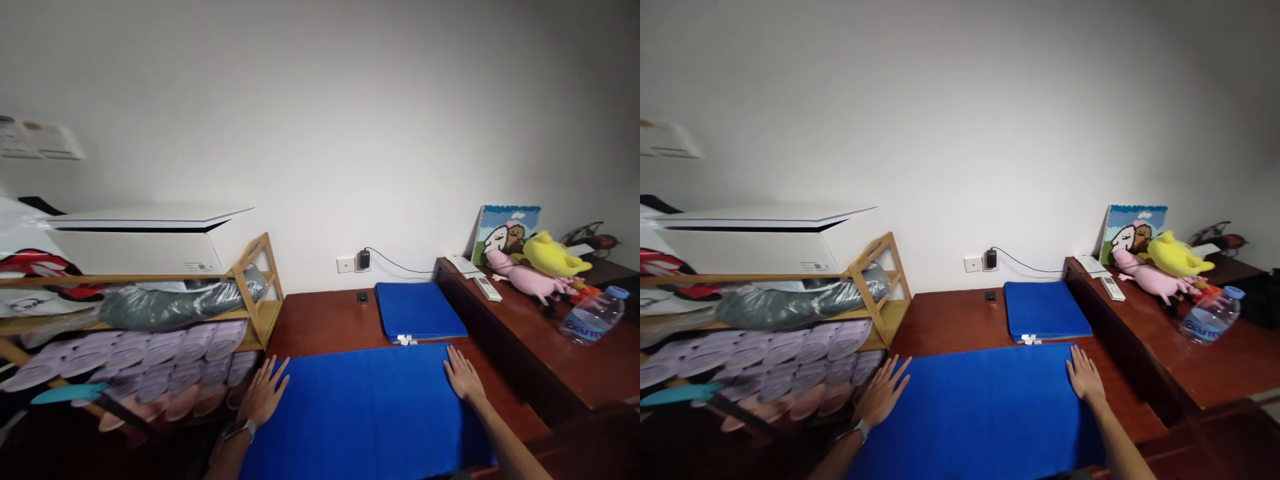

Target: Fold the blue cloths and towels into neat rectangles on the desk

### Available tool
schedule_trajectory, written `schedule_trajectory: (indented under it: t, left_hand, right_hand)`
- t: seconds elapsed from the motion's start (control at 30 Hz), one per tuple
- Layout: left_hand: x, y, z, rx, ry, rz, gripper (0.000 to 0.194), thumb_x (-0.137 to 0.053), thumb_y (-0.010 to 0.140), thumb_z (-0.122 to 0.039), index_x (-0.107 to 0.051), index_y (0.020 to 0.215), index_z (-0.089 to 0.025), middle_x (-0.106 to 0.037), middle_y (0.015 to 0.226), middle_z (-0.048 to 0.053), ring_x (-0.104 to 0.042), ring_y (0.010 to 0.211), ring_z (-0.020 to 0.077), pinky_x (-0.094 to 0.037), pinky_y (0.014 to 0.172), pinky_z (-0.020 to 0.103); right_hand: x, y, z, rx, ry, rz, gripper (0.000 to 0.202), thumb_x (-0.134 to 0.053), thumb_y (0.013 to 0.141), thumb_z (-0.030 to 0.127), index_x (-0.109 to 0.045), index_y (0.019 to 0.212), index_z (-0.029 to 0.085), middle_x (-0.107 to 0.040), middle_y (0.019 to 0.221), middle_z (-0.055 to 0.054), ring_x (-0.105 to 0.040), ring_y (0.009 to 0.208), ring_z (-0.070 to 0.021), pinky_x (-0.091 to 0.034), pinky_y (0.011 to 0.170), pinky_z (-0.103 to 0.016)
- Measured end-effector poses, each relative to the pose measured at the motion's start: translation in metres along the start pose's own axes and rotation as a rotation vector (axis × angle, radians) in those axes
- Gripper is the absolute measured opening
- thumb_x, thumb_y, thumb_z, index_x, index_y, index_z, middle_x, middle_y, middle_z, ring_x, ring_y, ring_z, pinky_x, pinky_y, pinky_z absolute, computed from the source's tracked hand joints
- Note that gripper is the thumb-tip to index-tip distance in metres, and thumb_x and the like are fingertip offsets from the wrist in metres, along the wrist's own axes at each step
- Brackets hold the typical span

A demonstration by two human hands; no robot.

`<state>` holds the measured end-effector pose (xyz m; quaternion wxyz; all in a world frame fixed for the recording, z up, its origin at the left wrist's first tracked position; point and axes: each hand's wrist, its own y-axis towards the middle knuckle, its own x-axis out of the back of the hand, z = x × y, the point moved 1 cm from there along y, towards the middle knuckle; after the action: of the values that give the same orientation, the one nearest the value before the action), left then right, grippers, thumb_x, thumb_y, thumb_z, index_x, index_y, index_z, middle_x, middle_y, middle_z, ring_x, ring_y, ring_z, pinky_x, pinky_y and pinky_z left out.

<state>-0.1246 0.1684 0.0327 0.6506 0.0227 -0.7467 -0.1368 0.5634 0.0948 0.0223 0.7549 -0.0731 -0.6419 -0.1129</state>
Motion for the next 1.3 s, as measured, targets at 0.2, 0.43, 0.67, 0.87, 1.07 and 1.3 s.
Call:
schedule_trajectory:
  t: [0.2, 0.43, 0.67, 0.87, 1.07, 1.3]
  left_hand:
    - [0.006, -0.001, -0.007, -0.002, -0.028, 0.003, 0.061, -0.039, 0.109, -0.052, -0.05, 0.165, -0.031, -0.046, 0.176, 0.011, -0.04, 0.164, 0.0335, -0.036, 0.131, 0.057]
    - [0.003, -0.002, -0.009, 0.001, -0.059, -0.027, 0.063, -0.036, 0.109, -0.057, -0.051, 0.165, -0.032, -0.047, 0.175, 0.011, -0.04, 0.164, 0.034, -0.037, 0.13, 0.057]
    - [0.002, -0.001, -0.009, 0.004, -0.058, -0.033, 0.064, -0.036, 0.108, -0.058, -0.051, 0.164, -0.031, -0.048, 0.175, 0.011, -0.04, 0.163, 0.0342, -0.037, 0.13, 0.057]
    - [0.003, -0.001, -0.009, 0.009, -0.054, -0.024, 0.062, -0.038, 0.108, -0.055, -0.052, 0.164, -0.032, -0.047, 0.175, 0.011, -0.04, 0.164, 0.0341, -0.037, 0.131, 0.057]
    - [0.004, -0.001, -0.006, 0.004, -0.041, -0.014, 0.063, -0.037, 0.108, -0.054, -0.051, 0.164, -0.03, -0.047, 0.175, 0.013, -0.041, 0.163, 0.0357, -0.037, 0.13, 0.058]
    - [0.002, 0.003, -0.003, -0.024, -0.043, 0.006, 0.065, -0.036, 0.108, -0.058, -0.051, 0.165, -0.031, -0.047, 0.175, 0.011, -0.04, 0.163, 0.0362, -0.039, 0.128, 0.058]
  right_hand:
    - [0.042, 0.003, 0.025, -0.112, -0.105, 0.142, 0.069, -0.026, 0.106, 0.035, -0.043, 0.17, 0.015, -0.038, 0.177, -0.014, -0.037, 0.164, -0.0323, -0.031, 0.133, -0.06]
    - [0.063, -0.025, 0.212, 0.349, 0.052, 0.019, 0.063, -0.041, 0.104, 0.027, -0.051, 0.163, 0.007, -0.05, 0.169, -0.019, -0.042, 0.161, -0.0382, -0.025, 0.135, -0.056]
    - [0.029, -0.058, 0.317, 0.594, 0.227, 0.133, 0.066, -0.031, 0.114, 0.053, -0.038, 0.173, 0.024, -0.032, 0.178, 0.0, -0.033, 0.166, -0.0278, -0.02, 0.138, -0.041]
    - [0.029, -0.027, 0.14, 0.241, 0.087, 0.142, 0.07, -0.021, 0.113, 0.05, -0.031, 0.175, 0.018, -0.028, 0.18, -0.007, -0.022, 0.169, -0.0264, -0.017, 0.138, -0.053]
    - [0.018, -0.001, 0.012, -0.03, -0.018, 0.088, 0.074, -0.018, 0.11, 0.048, -0.031, 0.175, 0.014, -0.028, 0.181, -0.01, -0.025, 0.169, -0.0287, -0.023, 0.136, -0.055]
    - [0.023, -0.001, 0.017, -0.059, -0.019, 0.131, 0.076, -0.014, 0.109, 0.049, -0.024, 0.177, 0.015, -0.024, 0.183, -0.006, -0.018, 0.17, -0.0245, -0.018, 0.138, -0.051]
